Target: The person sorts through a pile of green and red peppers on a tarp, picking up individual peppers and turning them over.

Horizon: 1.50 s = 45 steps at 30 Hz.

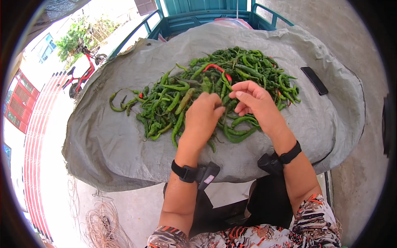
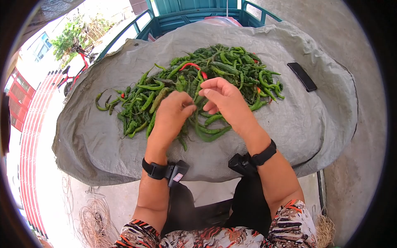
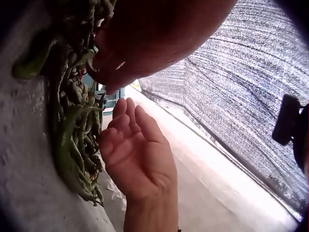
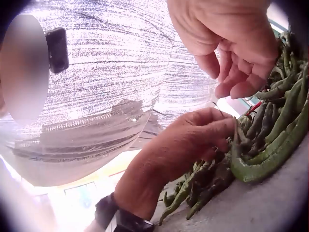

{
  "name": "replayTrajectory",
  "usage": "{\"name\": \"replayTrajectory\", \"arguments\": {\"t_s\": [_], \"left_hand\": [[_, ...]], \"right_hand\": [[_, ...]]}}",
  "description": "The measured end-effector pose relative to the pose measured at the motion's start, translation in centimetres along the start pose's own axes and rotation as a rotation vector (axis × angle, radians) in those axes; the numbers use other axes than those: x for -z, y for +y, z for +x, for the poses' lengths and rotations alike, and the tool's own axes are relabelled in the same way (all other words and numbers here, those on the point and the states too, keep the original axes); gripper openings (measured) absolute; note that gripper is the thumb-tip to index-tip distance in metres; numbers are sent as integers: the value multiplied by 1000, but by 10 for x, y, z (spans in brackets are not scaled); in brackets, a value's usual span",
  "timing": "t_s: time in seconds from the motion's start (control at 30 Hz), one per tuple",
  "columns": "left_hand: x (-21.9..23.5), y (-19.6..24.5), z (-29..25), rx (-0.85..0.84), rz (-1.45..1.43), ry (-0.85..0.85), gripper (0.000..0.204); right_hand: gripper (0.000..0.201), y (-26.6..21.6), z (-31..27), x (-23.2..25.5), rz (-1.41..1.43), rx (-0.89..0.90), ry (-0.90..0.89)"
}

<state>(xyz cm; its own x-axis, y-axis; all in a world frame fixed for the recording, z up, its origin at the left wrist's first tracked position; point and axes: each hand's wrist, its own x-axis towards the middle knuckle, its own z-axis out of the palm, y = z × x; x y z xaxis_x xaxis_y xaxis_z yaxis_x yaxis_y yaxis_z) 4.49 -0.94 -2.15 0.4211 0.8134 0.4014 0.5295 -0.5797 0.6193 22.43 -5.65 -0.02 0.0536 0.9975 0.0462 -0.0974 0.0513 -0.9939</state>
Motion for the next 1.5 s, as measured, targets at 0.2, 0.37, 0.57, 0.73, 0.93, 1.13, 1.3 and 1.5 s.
{"name": "replayTrajectory", "arguments": {"t_s": [0.2,0.37,0.57,0.73,0.93,1.13,1.3,1.5], "left_hand": [[10,13,1,-43,-11,128,17],[6,21,0,-111,27,94,19],[5,25,-1,-87,-44,150,15],[-1,6,3,-19,-10,137,19],[-5,-2,-2,-30,80,10,19],[-7,-2,-5,-41,182,-67,19],[-1,6,-1,-101,99,32,11],[1,11,2,-8,-13,73,9]], "right_hand": [[24,-5,-7,-14,-208,164,-51],[19,-5,-9,-19,-266,243,4],[13,-5,-4,-9,-144,209,69],[13,-10,-4,-5,-85,240,147],[13,6,3,-1,-243,192,130],[19,8,-5,3,-1000,258,77],[19,5,-7,3,-1083,229,15],[19,-5,-6,4,-1028,184,45]]}}
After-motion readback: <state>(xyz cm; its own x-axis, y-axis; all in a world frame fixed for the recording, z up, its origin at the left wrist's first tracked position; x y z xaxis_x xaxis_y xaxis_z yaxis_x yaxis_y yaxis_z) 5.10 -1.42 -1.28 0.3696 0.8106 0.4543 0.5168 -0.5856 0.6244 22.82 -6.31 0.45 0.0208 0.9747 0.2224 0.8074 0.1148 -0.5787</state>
